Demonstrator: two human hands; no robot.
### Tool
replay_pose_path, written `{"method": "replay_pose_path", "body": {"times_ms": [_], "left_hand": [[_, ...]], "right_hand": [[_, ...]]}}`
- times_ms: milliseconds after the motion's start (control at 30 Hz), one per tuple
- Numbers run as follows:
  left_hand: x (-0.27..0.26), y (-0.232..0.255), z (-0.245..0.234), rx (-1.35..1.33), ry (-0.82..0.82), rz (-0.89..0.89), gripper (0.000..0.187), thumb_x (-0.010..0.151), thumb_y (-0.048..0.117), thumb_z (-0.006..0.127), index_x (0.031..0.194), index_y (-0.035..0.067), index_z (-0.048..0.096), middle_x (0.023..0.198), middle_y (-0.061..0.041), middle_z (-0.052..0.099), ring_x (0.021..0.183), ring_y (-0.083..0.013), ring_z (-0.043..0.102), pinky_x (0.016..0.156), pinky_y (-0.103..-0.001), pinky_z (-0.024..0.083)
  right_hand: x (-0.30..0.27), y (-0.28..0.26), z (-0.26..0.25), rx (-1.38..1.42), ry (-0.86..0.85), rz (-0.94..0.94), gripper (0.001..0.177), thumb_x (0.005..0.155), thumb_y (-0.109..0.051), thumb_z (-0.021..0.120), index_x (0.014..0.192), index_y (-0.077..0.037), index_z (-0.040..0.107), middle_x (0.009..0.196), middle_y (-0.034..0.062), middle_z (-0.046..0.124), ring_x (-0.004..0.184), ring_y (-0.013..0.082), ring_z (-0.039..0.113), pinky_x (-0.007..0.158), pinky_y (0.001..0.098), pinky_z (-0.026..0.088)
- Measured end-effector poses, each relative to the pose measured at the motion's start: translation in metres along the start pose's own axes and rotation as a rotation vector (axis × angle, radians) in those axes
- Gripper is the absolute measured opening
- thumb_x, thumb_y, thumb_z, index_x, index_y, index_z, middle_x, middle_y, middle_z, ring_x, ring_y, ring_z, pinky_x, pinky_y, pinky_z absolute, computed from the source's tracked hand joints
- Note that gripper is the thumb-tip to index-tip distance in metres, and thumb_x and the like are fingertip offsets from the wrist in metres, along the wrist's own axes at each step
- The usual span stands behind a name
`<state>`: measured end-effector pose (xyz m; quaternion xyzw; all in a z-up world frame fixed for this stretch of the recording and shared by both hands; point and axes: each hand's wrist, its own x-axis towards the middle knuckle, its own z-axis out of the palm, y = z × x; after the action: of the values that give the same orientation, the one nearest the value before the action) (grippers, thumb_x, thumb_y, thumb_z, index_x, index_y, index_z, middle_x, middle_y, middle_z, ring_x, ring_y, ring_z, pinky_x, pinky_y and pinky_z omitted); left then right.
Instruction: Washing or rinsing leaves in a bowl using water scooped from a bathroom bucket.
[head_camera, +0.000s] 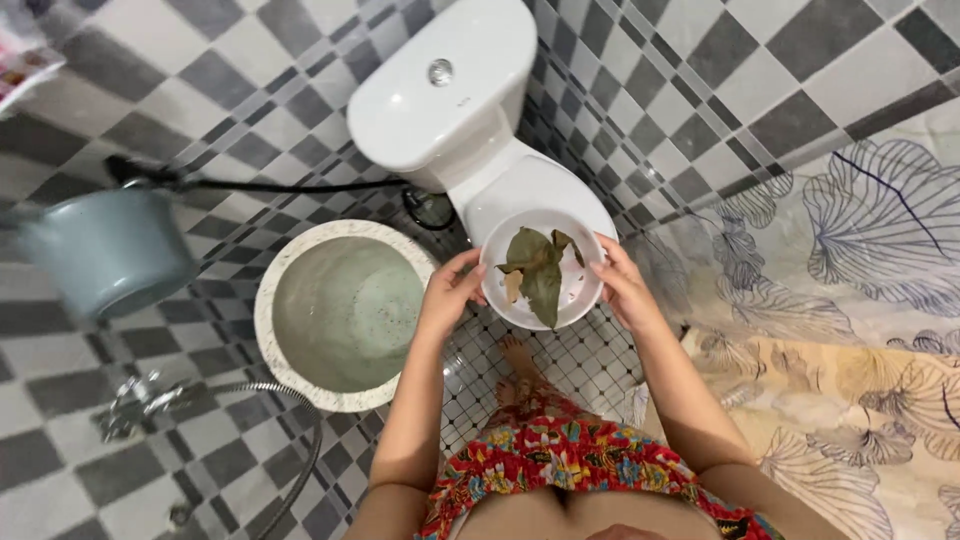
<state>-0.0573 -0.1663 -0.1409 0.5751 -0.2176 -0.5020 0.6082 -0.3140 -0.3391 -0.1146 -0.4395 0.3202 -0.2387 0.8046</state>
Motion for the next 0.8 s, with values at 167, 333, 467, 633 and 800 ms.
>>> {"method": "replay_pose_path", "body": {"times_ms": [167,333,467,633,800], "left_hand": [[0.031,-0.032,0.009,0.010,0.015,-0.092,0.036,0.100,0.018,0.066,0.134,0.007,0.066,0.095,-0.001,0.073,0.063,-0.0085,0.064,0.056,-0.026,0.054],[0.076,-0.102,0.003,0.056,0.052,-0.189,0.034,0.100,0.016,0.066,0.133,0.007,0.068,0.089,-0.003,0.074,0.060,-0.0093,0.064,0.054,-0.027,0.055],[0.110,-0.173,-0.006,0.099,0.086,-0.140,0.035,0.101,0.013,0.066,0.135,0.008,0.069,0.087,-0.006,0.072,0.059,-0.0086,0.062,0.053,-0.027,0.055],[0.144,-0.213,-0.001,0.196,0.186,-0.171,0.034,0.100,0.013,0.065,0.134,0.010,0.068,0.109,-0.003,0.076,0.063,-0.0069,0.066,0.055,-0.028,0.058],[0.175,-0.272,-0.011,0.340,0.207,-0.123,0.037,0.101,0.014,0.062,0.137,0.010,0.064,0.115,-0.008,0.076,0.062,-0.0094,0.064,0.055,-0.029,0.054]], "right_hand": [[0.021,0.067,-0.060,-0.027,0.039,0.053,0.056,0.103,-0.021,0.064,0.157,-0.011,0.050,0.114,0.0063,0.063,0.087,0.0095,0.060,0.065,0.0210,0.051],[0.055,0.095,-0.068,-0.130,0.147,0.160,0.051,0.095,-0.031,0.061,0.143,-0.018,0.054,0.118,0.0033,0.072,0.093,0.0142,0.075,0.069,0.0304,0.067],[0.083,0.146,-0.100,-0.128,0.270,0.210,0.048,0.100,-0.030,0.062,0.146,-0.018,0.057,0.118,0.0004,0.070,0.093,0.0137,0.070,0.070,0.0279,0.063],[0.125,0.219,-0.142,-0.289,0.311,0.138,0.043,0.102,-0.026,0.064,0.144,-0.017,0.062,0.104,-0.0025,0.063,0.089,0.0118,0.068,0.069,0.0285,0.061],[0.155,0.263,-0.161,-0.428,0.405,0.124,0.039,0.102,-0.026,0.065,0.140,-0.018,0.065,0.092,-0.0028,0.063,0.080,0.0081,0.064,0.064,0.0273,0.059]]}}
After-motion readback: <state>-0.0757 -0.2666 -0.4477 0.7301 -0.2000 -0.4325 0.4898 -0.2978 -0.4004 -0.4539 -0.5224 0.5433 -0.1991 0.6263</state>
